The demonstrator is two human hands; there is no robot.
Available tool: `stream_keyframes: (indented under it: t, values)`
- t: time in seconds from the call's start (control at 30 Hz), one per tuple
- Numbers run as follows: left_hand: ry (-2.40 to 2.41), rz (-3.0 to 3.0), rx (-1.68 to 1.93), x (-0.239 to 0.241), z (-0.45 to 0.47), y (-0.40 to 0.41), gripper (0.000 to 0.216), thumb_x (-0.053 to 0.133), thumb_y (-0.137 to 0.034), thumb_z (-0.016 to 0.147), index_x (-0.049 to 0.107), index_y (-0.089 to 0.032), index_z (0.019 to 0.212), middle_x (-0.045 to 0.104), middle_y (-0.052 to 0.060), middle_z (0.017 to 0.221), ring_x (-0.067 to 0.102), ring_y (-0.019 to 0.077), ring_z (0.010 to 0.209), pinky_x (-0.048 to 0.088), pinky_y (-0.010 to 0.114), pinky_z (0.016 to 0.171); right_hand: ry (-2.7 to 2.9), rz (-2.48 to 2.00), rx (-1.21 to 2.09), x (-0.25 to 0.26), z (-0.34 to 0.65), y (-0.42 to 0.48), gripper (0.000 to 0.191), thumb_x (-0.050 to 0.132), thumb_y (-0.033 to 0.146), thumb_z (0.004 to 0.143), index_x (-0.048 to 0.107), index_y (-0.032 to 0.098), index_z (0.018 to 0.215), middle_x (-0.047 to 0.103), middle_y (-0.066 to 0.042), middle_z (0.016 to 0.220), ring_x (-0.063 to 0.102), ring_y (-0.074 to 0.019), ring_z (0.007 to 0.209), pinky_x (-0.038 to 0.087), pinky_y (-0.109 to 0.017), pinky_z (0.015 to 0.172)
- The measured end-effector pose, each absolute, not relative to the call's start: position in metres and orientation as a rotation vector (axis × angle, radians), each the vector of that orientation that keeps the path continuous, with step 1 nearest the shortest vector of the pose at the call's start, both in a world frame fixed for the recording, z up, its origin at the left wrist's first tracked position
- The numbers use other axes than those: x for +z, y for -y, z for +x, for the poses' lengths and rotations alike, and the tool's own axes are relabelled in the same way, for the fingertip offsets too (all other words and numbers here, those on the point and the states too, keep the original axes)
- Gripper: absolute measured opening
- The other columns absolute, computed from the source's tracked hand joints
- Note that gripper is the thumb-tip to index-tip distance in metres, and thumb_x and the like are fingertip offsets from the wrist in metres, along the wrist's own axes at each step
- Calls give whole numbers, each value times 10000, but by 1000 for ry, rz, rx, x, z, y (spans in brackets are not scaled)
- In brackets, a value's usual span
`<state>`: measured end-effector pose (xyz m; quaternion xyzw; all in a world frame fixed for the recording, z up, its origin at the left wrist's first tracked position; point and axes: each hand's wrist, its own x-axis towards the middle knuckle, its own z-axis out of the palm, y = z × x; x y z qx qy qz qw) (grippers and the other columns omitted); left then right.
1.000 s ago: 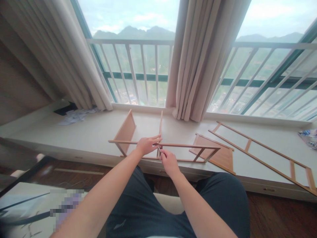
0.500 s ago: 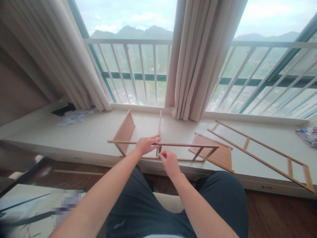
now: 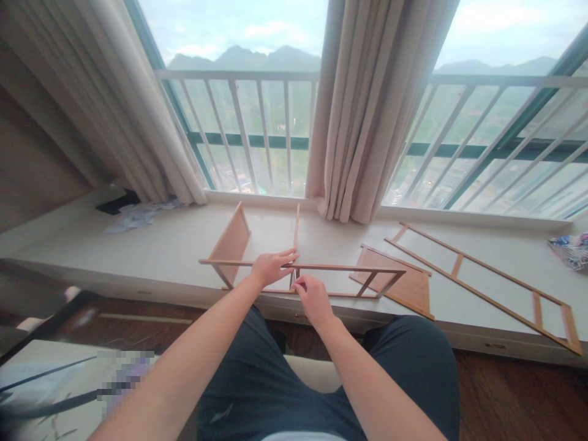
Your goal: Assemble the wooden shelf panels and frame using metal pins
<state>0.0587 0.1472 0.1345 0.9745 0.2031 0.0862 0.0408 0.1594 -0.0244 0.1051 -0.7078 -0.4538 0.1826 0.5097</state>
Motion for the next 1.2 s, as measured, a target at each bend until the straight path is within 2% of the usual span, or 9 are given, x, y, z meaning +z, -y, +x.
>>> stream_keyframes:
  t: [1.2]
  values:
    - [-614,2974,266,136,59,-147,470,576,-474,923,586,-474,1393,507,-118,1519,735,256,1055,589,387,885,1145,-1785,405,110,161,23,145,605,301,871,664,219,767,720,-35,749,633,-212,709,442,-326,737]
